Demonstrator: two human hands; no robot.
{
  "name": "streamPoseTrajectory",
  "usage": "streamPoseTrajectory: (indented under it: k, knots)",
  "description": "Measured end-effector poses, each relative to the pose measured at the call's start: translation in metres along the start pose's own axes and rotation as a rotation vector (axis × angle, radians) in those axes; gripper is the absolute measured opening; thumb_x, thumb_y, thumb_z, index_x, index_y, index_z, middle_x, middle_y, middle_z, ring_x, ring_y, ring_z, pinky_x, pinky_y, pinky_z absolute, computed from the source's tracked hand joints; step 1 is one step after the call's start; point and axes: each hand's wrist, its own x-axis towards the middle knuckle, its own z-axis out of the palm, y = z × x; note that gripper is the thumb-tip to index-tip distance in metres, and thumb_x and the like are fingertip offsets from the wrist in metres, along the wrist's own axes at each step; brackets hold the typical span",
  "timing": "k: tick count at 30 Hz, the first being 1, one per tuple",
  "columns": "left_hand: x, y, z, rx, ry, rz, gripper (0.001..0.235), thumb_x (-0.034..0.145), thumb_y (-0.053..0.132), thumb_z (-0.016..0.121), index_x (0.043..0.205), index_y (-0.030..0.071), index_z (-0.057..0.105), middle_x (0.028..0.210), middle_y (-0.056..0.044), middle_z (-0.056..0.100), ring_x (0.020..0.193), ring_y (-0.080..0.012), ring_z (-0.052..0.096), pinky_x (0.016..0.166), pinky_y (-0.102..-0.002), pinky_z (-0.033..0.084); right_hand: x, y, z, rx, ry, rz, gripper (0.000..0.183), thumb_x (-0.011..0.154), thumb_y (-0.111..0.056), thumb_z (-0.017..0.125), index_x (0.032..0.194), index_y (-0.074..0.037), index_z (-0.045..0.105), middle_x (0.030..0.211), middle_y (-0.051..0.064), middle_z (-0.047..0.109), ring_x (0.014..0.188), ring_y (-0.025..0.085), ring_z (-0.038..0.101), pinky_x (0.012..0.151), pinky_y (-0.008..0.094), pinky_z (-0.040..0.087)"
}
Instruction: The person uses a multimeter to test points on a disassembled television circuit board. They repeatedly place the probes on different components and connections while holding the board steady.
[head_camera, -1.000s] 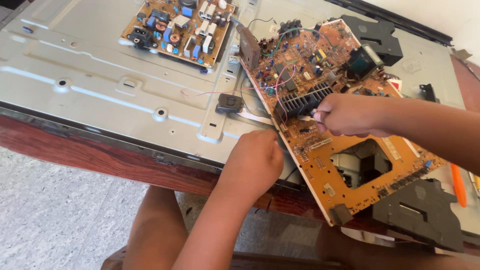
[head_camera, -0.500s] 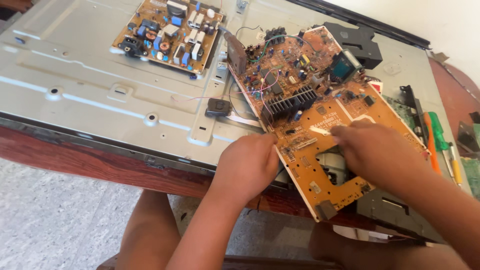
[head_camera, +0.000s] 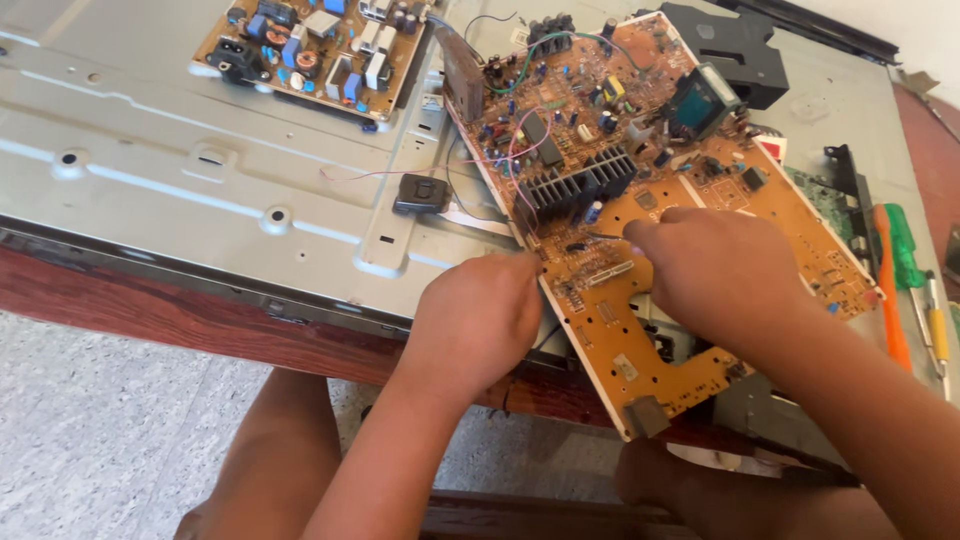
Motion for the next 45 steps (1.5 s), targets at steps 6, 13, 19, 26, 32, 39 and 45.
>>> streamPoseTrajectory:
  k: [6, 13, 19, 26, 32, 39, 45]
  knots:
    - [0.0, 0.001, -0.003, -0.025, 0.034, 0.015, 0.015, 0.087, 0.012, 0.06, 0.097, 0.006, 0.069, 0.081, -0.017, 0.07, 0.08, -0.0393, 0.067, 0.07, -0.054, 0.051, -0.009, 0.001, 0.009, -0.012, 0.173, -0.073, 0.036, 0.081, -0.014, 0.068, 0.116, -0.018, 0.069, 0.087, 0.005, 0.067, 0.088, 0.028, 0.07, 0.071, 0.044, 0.056]
    - [-0.002, -0.003, -0.004, -0.025, 0.046, 0.026, 0.018, 0.087, 0.011, 0.06, 0.1, 0.006, 0.071, 0.083, -0.017, 0.071, 0.081, -0.0388, 0.067, 0.072, -0.053, 0.052, -0.002, -0.002, 0.019, 0.082, 0.214, -0.061, 0.024, 0.084, -0.017, 0.066, 0.106, -0.011, 0.069, 0.09, 0.01, 0.068, 0.085, 0.034, 0.069, 0.072, 0.048, 0.056]
    - [-0.003, -0.007, -0.004, 0.002, 0.071, 0.03, 0.016, 0.086, 0.012, 0.06, 0.097, 0.006, 0.071, 0.079, -0.017, 0.07, 0.08, -0.0391, 0.067, 0.071, -0.054, 0.052, 0.011, 0.006, 0.022, 0.325, 0.143, -0.14, 0.018, 0.091, -0.016, 0.06, 0.1, -0.013, 0.075, 0.083, 0.018, 0.072, 0.083, 0.041, 0.068, 0.076, 0.054, 0.053]
    - [-0.002, -0.004, -0.002, 0.013, 0.029, -0.003, 0.015, 0.086, 0.013, 0.059, 0.094, 0.006, 0.07, 0.079, -0.017, 0.07, 0.081, -0.0397, 0.067, 0.072, -0.055, 0.052, 0.021, 0.009, 0.028, 0.394, 0.165, -0.159, 0.017, 0.092, -0.018, 0.061, 0.1, -0.013, 0.075, 0.084, 0.017, 0.073, 0.081, 0.04, 0.068, 0.076, 0.053, 0.054]
    - [-0.002, -0.004, -0.003, -0.007, 0.012, -0.021, 0.017, 0.086, 0.012, 0.058, 0.092, 0.007, 0.072, 0.079, -0.019, 0.07, 0.081, -0.0411, 0.067, 0.073, -0.056, 0.051, 0.021, -0.013, 0.005, 0.287, 0.045, -0.011, 0.015, 0.091, -0.017, 0.063, 0.098, -0.012, 0.076, 0.09, 0.018, 0.074, 0.086, 0.039, 0.07, 0.081, 0.052, 0.054]
    - [-0.004, -0.002, 0.001, 0.039, -0.095, -0.051, 0.013, 0.087, 0.014, 0.058, 0.081, 0.004, 0.066, 0.076, -0.022, 0.068, 0.079, -0.044, 0.066, 0.073, -0.057, 0.051, 0.018, -0.043, -0.004, -0.065, -0.044, 0.018, 0.015, 0.085, -0.013, 0.066, 0.096, -0.007, 0.075, 0.097, 0.019, 0.073, 0.092, 0.038, 0.073, 0.074, 0.049, 0.06]
    - [-0.009, 0.009, 0.014, -0.251, -0.002, -0.123, 0.018, 0.087, 0.017, 0.06, 0.087, 0.001, 0.065, 0.078, -0.026, 0.069, 0.079, -0.0478, 0.066, 0.077, -0.059, 0.051, 0.035, -0.01, 0.011, 0.188, 0.162, -0.086, 0.013, 0.08, -0.017, 0.073, 0.087, -0.009, 0.08, 0.088, 0.015, 0.074, 0.082, 0.035, 0.071, 0.068, 0.047, 0.055]
